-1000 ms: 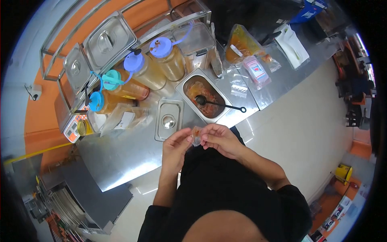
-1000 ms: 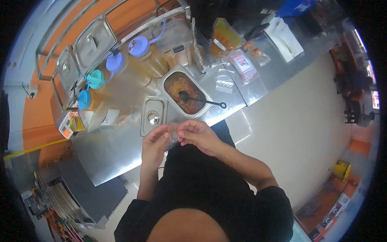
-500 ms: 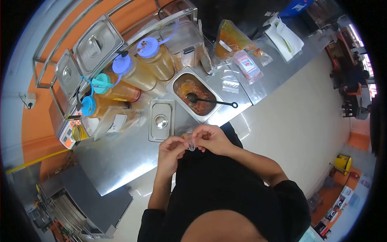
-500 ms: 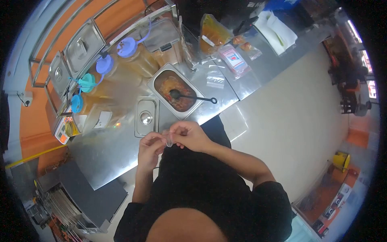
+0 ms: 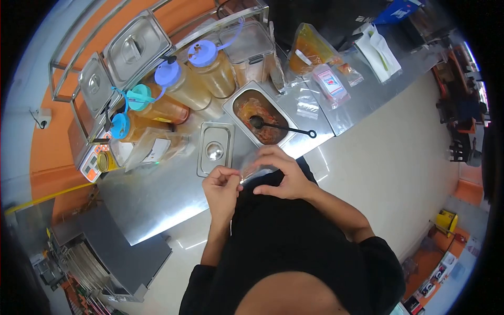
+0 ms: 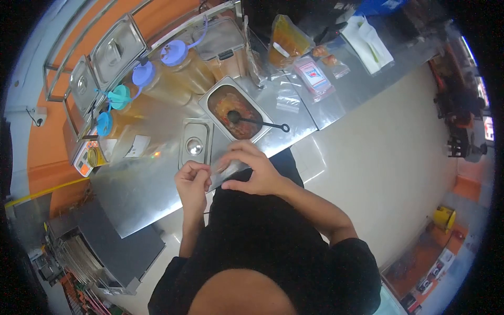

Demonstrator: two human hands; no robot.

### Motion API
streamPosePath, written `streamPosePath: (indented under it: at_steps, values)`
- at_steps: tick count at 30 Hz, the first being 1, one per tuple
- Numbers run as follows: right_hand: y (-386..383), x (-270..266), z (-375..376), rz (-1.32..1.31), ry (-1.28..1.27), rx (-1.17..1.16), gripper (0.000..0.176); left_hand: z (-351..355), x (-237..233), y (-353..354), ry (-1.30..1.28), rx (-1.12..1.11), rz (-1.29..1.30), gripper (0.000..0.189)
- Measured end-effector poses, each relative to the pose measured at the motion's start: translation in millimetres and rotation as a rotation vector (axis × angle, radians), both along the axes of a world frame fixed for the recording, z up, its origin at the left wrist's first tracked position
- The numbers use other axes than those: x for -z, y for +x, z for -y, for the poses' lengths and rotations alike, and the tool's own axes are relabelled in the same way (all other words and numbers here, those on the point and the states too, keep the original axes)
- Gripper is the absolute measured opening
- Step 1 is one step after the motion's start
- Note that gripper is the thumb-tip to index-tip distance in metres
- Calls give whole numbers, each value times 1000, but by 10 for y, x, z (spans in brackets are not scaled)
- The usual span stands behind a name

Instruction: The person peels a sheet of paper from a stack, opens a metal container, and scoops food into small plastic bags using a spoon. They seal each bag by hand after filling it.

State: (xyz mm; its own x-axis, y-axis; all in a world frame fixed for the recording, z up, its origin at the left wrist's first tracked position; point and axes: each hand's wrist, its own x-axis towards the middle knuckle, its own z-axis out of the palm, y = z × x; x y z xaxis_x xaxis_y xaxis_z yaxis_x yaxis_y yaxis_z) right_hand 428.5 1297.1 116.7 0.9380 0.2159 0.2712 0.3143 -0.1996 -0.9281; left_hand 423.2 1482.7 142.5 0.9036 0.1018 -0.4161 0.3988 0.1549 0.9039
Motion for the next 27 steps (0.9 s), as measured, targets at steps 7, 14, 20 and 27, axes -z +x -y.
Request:
streamPosePath:
  at_steps: [7,14,20,27]
  values:
    - [47,-7,-25,-81,139,-125,26,-279,-47,57,-304,104,-66,5]
    - [103,-83,15,-189,304,-223,14,-244,-95,85,-208,163,211,14]
    - [168,-169,3,-252,546,-254,23,-65,-19,138,-120,205,405,17]
    - [67,-137,-2,-443,590,-155,41,16,86,137,-155,13,370,6]
